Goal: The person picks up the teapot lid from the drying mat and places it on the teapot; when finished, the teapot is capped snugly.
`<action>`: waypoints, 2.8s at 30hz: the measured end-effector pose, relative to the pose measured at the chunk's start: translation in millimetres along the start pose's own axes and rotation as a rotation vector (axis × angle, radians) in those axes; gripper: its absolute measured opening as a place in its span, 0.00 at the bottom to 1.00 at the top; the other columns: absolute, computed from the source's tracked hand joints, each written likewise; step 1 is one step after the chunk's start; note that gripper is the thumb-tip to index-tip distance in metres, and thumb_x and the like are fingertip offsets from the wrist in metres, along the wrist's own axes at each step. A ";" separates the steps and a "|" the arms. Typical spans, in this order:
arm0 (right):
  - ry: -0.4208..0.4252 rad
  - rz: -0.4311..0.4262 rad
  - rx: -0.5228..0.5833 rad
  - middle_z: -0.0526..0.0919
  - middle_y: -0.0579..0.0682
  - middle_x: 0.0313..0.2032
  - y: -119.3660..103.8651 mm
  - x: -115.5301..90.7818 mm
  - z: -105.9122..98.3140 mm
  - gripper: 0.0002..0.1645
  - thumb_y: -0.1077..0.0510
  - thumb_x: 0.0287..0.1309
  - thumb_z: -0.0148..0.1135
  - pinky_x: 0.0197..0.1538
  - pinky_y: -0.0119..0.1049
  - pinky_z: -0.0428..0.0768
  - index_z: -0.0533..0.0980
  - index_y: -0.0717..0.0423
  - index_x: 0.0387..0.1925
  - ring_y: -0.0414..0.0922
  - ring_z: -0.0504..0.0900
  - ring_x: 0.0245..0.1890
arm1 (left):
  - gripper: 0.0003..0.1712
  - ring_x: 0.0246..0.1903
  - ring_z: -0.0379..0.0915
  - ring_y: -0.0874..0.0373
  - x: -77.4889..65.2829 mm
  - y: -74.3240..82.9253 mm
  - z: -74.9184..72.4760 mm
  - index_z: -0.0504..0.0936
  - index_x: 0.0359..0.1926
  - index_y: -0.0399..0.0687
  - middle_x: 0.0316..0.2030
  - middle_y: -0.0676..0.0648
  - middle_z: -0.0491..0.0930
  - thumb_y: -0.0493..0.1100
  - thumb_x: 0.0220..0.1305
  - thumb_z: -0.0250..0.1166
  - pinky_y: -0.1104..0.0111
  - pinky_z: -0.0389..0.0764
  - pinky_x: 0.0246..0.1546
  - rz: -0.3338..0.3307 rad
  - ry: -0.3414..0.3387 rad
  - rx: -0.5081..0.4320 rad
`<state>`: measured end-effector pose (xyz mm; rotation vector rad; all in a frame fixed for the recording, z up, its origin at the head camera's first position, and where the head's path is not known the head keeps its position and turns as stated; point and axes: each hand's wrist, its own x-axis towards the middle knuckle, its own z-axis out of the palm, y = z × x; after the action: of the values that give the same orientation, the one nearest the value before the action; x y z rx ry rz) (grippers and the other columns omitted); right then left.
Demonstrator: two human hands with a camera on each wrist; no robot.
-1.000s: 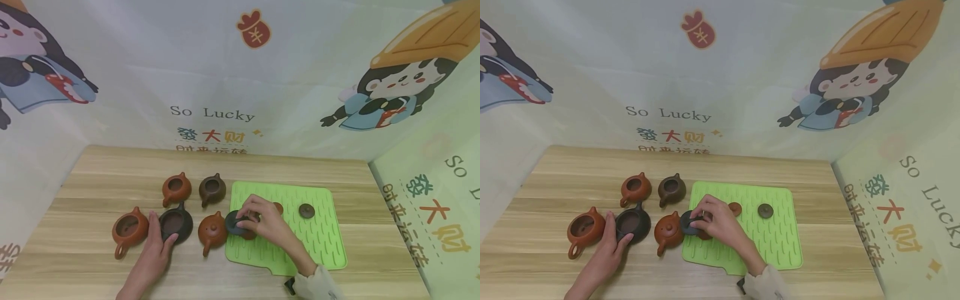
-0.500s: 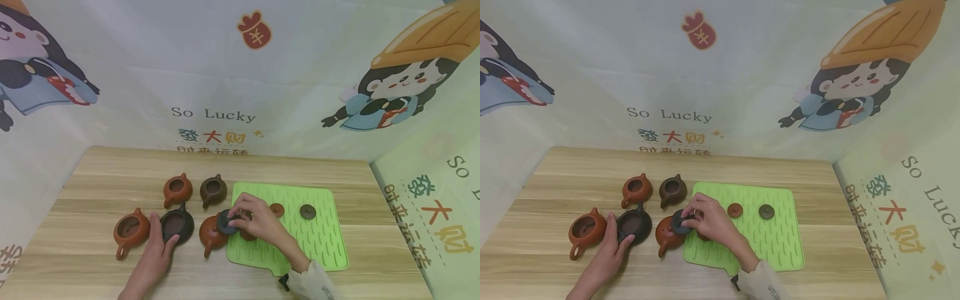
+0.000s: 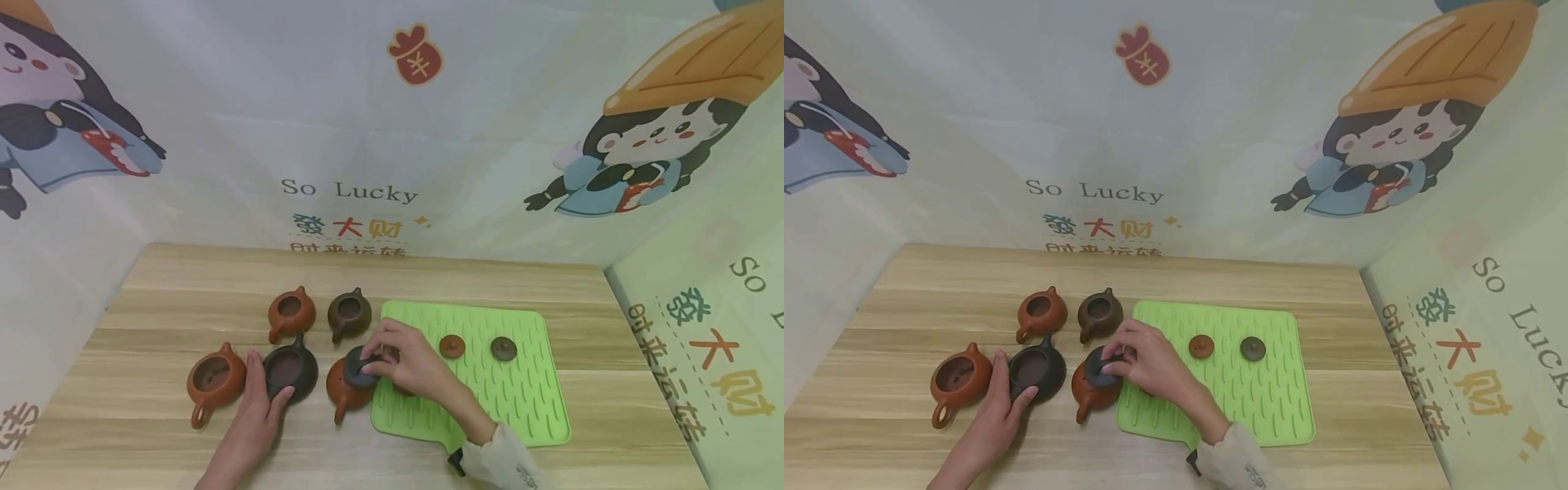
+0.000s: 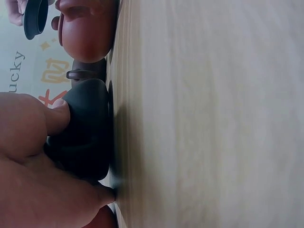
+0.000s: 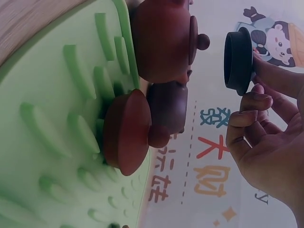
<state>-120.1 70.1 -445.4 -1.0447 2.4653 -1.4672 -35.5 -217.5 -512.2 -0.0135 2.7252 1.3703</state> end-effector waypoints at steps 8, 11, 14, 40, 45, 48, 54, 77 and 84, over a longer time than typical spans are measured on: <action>-0.018 0.013 -0.008 0.80 0.49 0.36 0.2 7.2 8.1 0.08 0.65 0.61 0.80 0.35 0.26 0.73 0.87 0.60 0.39 0.28 0.67 0.30 | 0.55 0.82 0.25 0.17 -0.8 -4.3 2.2 0.25 0.81 0.18 0.80 0.13 0.25 0.46 0.87 0.56 0.31 0.36 0.81 0.026 0.024 -0.013; -0.022 0.013 -0.011 0.80 0.48 0.36 -0.9 10.3 10.6 0.07 0.64 0.62 0.80 0.36 0.26 0.72 0.87 0.59 0.40 0.28 0.67 0.30 | 0.54 0.81 0.27 0.16 -1.1 -7.9 5.0 0.28 0.82 0.17 0.80 0.12 0.28 0.46 0.87 0.57 0.37 0.33 0.83 0.056 0.061 -0.024; -0.026 -0.003 -0.014 0.79 0.48 0.36 -1.8 13.2 12.3 0.07 0.63 0.63 0.80 0.37 0.27 0.73 0.87 0.59 0.40 0.28 0.68 0.30 | 0.54 0.81 0.28 0.16 -1.2 -7.9 4.9 0.28 0.82 0.17 0.80 0.12 0.28 0.46 0.87 0.57 0.38 0.34 0.83 0.060 0.063 -0.024; -0.038 0.003 -0.054 0.81 0.49 0.37 -12.8 46.2 30.1 0.07 0.64 0.63 0.80 0.41 0.25 0.76 0.87 0.60 0.39 0.31 0.73 0.35 | 0.53 0.81 0.29 0.16 -2.2 -4.0 1.0 0.29 0.81 0.16 0.80 0.12 0.29 0.45 0.87 0.57 0.31 0.39 0.80 0.039 0.040 -0.010; -0.048 -0.036 -0.079 0.81 0.50 0.36 -12.6 53.7 34.5 0.07 0.64 0.63 0.80 0.42 0.25 0.77 0.87 0.60 0.39 0.34 0.74 0.35 | 0.54 0.81 0.29 0.16 -2.1 -7.7 5.3 0.30 0.81 0.16 0.80 0.11 0.31 0.47 0.87 0.57 0.35 0.38 0.83 0.074 0.071 -0.016; -0.047 -0.049 -0.093 0.81 0.50 0.36 -11.4 57.1 38.5 0.07 0.64 0.63 0.80 0.43 0.24 0.77 0.87 0.60 0.39 0.35 0.75 0.35 | 0.53 0.81 0.29 0.16 -1.5 -5.5 4.7 0.30 0.81 0.16 0.80 0.11 0.31 0.46 0.87 0.57 0.34 0.40 0.83 0.060 0.058 -0.010; -0.057 -0.040 -0.107 0.81 0.49 0.37 -12.2 62.9 47.1 0.07 0.64 0.63 0.80 0.43 0.24 0.76 0.87 0.59 0.39 0.36 0.76 0.35 | 0.53 0.82 0.29 0.17 -2.1 -13.3 8.3 0.31 0.81 0.15 0.79 0.11 0.32 0.48 0.87 0.56 0.37 0.37 0.83 0.092 0.089 -0.013; -0.127 0.044 -0.273 0.82 0.47 0.39 -20.8 84.5 75.8 0.06 0.57 0.67 0.79 0.44 0.24 0.74 0.88 0.53 0.41 0.37 0.78 0.38 | 0.53 0.81 0.36 0.15 4.1 -36.2 18.2 0.30 0.85 0.25 0.81 0.13 0.34 0.50 0.88 0.55 0.75 0.28 0.77 0.135 0.136 0.028; -0.129 0.066 -0.318 0.81 0.45 0.39 -18.2 86.9 82.7 0.06 0.56 0.66 0.80 0.44 0.23 0.74 0.89 0.52 0.41 0.36 0.77 0.38 | 0.52 0.81 0.33 0.14 -0.5 -8.4 3.4 0.31 0.82 0.17 0.81 0.12 0.31 0.45 0.87 0.57 0.28 0.45 0.78 0.056 0.056 0.001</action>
<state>-144.0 -48.6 -452.7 -1.0548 2.6642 -0.9760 -34.3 -219.9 -520.9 0.0253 2.7924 1.4030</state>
